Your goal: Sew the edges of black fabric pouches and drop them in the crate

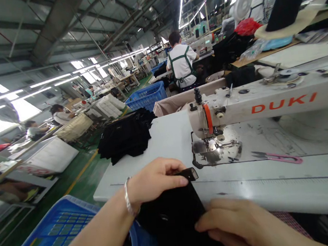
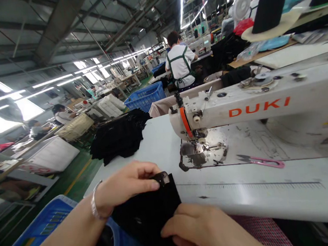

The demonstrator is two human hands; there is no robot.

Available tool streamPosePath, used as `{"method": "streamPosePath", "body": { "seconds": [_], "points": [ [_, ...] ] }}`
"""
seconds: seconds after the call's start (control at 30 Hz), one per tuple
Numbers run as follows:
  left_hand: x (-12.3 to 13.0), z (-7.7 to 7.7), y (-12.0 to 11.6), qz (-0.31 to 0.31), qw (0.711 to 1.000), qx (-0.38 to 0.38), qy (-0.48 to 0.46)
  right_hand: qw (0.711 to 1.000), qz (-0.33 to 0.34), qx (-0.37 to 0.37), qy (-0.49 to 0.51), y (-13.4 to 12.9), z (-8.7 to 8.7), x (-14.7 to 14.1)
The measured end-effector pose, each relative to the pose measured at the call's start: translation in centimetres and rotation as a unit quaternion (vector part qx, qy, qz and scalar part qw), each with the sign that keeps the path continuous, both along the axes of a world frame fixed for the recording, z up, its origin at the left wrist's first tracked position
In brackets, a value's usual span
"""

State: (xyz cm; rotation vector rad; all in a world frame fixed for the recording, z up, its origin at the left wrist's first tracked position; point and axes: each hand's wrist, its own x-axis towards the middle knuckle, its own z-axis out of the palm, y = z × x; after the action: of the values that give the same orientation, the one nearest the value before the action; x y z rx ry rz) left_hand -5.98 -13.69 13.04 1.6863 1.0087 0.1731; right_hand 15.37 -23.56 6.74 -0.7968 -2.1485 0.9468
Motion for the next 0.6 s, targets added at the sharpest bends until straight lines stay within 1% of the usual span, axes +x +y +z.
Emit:
{"method": "streamPosePath", "body": {
  "seconds": [0.03,0.07,0.1,0.13,0.17,0.23,0.3,0.37,0.4,0.47,0.53,0.6],
  "points": [
    [0.2,-0.5,1.3,-0.045,0.997,0.038,0.054,1.0,0.005,-0.004,-0.004,0.3,-0.8,-0.6],
    [0.5,-1.5,2.7,-0.074,0.987,0.092,0.105,1.0,-0.007,0.002,-0.019,0.9,-1.8,-1.1],
    [1.0,-2.7,4.1,-0.078,0.98,0.125,0.134,0.998,-0.024,0.013,-0.049,1.8,-3.1,-1.5],
    [1.7,-4.2,5.5,-0.072,0.975,0.147,0.152,0.994,-0.042,0.053,-0.092,2.9,-4.4,-1.7],
    [2.4,-5.7,6.9,-0.062,0.969,0.169,0.168,0.979,-0.08,0.108,-0.151,4.3,-5.8,-1.8],
    [4.2,-8.5,9.5,-0.034,0.955,0.221,0.194,0.963,-0.129,0.134,-0.194,7.3,-7.9,-1.4],
    [6.1,-10.4,11.7,0.003,0.936,0.286,0.208,0.949,-0.156,0.162,-0.219,10.2,-8.9,-0.5],
    [7.9,-11.5,13.3,0.036,0.916,0.344,0.204,0.937,-0.17,0.193,-0.237,12.3,-9.0,0.9],
    [8.6,-11.8,13.8,0.046,0.908,0.367,0.198,0.932,-0.172,0.206,-0.245,13.0,-8.9,1.7],
    [9.7,-12.4,14.0,0.048,0.899,0.396,0.181,0.925,-0.164,0.229,-0.255,13.5,-8.7,3.1],
    [9.9,-13.1,13.2,0.04,0.895,0.413,0.164,0.922,-0.15,0.246,-0.259,13.0,-9.0,4.1],
    [9.4,-13.7,11.6,0.026,0.893,0.425,0.145,0.921,-0.144,0.257,-0.257,12.1,-9.7,4.8]
  ]
}}
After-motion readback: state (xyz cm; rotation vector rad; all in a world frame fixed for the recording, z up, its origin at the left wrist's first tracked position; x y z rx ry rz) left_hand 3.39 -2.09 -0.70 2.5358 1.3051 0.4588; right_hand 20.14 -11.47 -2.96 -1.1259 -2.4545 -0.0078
